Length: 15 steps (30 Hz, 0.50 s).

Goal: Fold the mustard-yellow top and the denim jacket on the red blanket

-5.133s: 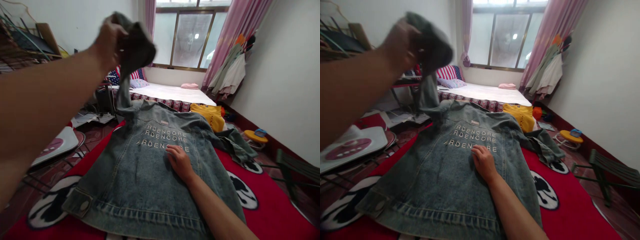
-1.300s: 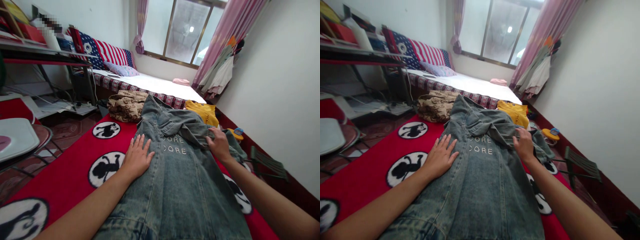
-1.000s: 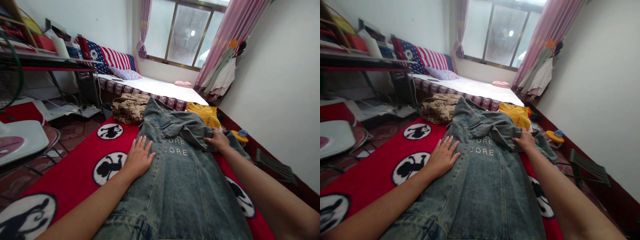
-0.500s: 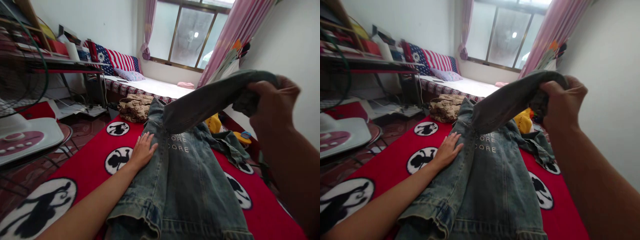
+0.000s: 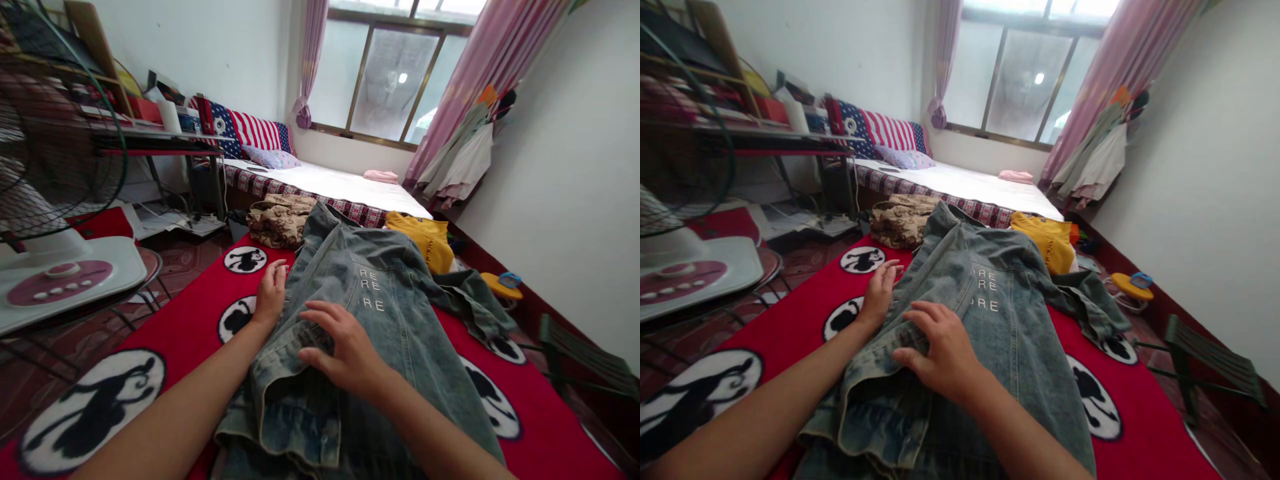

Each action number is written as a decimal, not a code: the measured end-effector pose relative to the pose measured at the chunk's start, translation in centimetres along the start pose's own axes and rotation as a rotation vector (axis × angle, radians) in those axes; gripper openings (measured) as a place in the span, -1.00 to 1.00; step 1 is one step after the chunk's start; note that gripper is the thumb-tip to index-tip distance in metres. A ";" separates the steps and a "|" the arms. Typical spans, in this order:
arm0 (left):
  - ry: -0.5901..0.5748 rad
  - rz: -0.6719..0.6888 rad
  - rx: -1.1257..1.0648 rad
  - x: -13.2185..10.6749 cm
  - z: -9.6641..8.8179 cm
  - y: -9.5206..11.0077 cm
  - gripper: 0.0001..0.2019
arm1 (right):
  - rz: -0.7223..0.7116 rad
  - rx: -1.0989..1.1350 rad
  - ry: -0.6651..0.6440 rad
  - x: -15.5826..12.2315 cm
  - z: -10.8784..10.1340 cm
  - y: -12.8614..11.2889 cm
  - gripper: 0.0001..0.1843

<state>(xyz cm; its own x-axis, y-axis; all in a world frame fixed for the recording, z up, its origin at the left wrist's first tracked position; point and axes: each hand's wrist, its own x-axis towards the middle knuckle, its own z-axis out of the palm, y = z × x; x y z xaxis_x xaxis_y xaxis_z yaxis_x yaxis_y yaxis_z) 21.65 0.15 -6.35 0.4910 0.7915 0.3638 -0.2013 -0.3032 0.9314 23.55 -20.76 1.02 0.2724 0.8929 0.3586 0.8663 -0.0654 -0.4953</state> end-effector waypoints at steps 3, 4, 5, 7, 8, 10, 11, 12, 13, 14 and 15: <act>-0.046 0.087 0.075 0.3 0.1 0.6 -0.69 | -0.128 0.033 -0.118 -0.4 2.0 2.2 -0.64; -0.069 0.119 0.096 0.7 0.4 0.8 -0.69 | -0.156 0.049 -0.132 -0.6 2.5 2.6 -0.70; -0.089 0.152 0.116 1.3 0.7 1.2 -0.68 | -0.183 0.067 -0.128 -0.8 2.9 2.7 -0.74; -0.123 0.217 0.172 2.9 2.0 2.2 -0.65 | -0.253 0.101 -0.103 -1.1 3.4 2.7 -0.76; -0.139 0.250 0.218 4.0 2.9 2.8 -0.62 | -0.292 0.115 -0.090 -1.2 3.6 2.6 -0.77; -0.198 0.316 0.352 6.1 5.1 4.1 -0.54 | -0.361 0.152 -0.067 -1.4 3.8 2.1 -0.82; -0.240 0.350 0.441 7.1 6.4 4.7 -0.48 | -0.390 0.188 -0.060 -1.4 3.8 1.9 -0.84; -0.289 0.380 0.539 8.0 7.7 5.2 -0.41 | -0.405 0.245 -0.061 -1.5 3.8 1.6 -0.86; -0.338 0.402 0.639 8.8 8.9 5.7 -0.34 | -0.392 0.323 -0.073 -1.6 3.8 1.5 -0.84; -0.389 0.411 0.734 9.5 10.0 6.1 -0.28 | -0.344 0.421 -0.099 -1.6 3.6 1.4 -0.82; -0.435 0.406 0.817 10.2 11.0 6.4 -0.23 | -0.256 0.543 -0.139 -1.7 3.4 1.4 -0.79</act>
<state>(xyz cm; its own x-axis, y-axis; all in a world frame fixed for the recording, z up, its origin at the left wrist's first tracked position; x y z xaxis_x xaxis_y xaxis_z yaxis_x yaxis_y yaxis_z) 34.71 0.41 3.38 0.8135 0.3351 0.4753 0.1405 -0.9063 0.3985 22.91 -20.82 -2.99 -0.0049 0.9024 0.4308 0.5497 0.3623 -0.7527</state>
